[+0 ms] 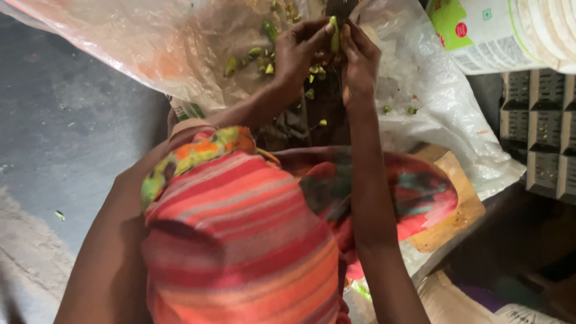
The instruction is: The person sits on the floor and uses a traditional blade to cut green vegetables, likely chilies, into small pieces. The cut pieces fall onto a plastic sheet below, while whole vegetables are taken from a nearby bucket.
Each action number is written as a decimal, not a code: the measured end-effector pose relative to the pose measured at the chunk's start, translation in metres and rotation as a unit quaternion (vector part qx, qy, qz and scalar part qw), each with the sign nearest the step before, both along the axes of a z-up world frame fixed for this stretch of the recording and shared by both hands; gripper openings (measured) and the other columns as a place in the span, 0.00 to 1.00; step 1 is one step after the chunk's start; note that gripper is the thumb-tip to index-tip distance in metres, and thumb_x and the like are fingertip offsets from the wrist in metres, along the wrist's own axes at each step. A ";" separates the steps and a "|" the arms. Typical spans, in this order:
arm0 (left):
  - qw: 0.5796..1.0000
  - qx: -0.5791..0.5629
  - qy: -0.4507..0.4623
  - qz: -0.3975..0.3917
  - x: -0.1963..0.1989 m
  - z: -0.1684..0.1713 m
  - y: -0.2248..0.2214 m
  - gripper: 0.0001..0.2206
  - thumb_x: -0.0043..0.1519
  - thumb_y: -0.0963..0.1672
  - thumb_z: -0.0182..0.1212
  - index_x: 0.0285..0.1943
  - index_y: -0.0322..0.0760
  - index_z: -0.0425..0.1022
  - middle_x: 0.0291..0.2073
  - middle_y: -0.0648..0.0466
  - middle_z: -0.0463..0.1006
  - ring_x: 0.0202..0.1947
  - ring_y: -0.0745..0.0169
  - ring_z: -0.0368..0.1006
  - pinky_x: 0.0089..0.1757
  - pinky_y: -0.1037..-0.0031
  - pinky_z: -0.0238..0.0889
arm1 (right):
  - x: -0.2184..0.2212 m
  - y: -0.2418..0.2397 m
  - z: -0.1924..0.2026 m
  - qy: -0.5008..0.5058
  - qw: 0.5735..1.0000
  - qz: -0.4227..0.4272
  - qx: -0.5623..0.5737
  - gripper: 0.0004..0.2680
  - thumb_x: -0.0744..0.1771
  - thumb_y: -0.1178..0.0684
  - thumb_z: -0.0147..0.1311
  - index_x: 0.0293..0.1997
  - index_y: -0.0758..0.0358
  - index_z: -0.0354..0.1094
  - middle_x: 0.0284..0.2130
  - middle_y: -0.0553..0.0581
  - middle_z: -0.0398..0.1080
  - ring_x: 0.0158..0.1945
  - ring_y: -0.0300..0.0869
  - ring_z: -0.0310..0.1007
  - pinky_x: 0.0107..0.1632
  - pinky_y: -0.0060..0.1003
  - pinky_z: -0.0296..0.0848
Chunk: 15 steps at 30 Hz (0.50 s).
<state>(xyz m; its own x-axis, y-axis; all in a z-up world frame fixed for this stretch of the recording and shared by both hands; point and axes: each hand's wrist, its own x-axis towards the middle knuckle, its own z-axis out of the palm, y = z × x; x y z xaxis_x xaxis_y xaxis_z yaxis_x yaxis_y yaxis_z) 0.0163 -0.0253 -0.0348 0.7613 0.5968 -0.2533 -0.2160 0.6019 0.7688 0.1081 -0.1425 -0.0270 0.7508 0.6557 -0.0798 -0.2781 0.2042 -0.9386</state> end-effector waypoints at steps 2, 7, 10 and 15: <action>0.998 -0.019 0.046 -0.024 -0.002 -0.019 -0.004 0.15 0.65 0.44 0.66 0.56 0.27 0.79 0.38 0.49 0.83 0.34 0.63 0.79 0.32 0.73 0.76 | -0.009 -0.006 -0.007 0.000 1.000 0.005 -0.029 0.10 0.73 0.59 0.51 0.60 0.70 0.71 0.43 0.56 0.78 0.42 0.39 0.78 0.44 0.33 0.79; 0.988 -0.051 0.106 -0.103 -0.004 -0.044 0.009 0.17 0.66 0.46 0.64 0.57 0.28 0.77 0.35 0.53 0.80 0.33 0.65 0.78 0.36 0.73 0.78 | -0.010 0.000 -0.003 0.018 0.999 0.038 -0.026 0.10 0.73 0.54 0.48 0.56 0.67 0.72 0.39 0.56 0.78 0.36 0.41 0.79 0.37 0.36 0.81; 0.995 -0.031 0.043 -0.088 -0.009 -0.049 -0.002 0.18 0.65 0.41 0.64 0.63 0.29 0.73 0.39 0.50 0.77 0.38 0.63 0.77 0.41 0.71 0.79 | -0.011 -0.012 0.004 -0.063 0.993 0.029 -0.093 0.10 0.73 0.57 0.52 0.60 0.69 0.72 0.47 0.55 0.78 0.47 0.37 0.78 0.48 0.31 0.79; 0.992 -0.013 0.042 -0.116 -0.009 -0.031 -0.002 0.20 0.62 0.37 0.63 0.63 0.31 0.65 0.51 0.45 0.75 0.45 0.58 0.79 0.44 0.66 0.79 | -0.009 -0.018 0.025 -0.054 0.994 0.009 -0.091 0.12 0.70 0.62 0.58 0.62 0.67 0.70 0.51 0.55 0.77 0.48 0.36 0.77 0.47 0.29 0.78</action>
<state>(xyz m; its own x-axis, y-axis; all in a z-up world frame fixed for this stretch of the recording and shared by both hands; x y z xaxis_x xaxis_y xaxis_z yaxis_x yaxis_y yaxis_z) 0.0072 -0.0270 -0.0659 0.8527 0.4011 -0.3349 -0.0051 0.6473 0.7622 0.0991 -0.1609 -0.0023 0.7499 0.6508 -0.1187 -0.1767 0.0241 -0.9840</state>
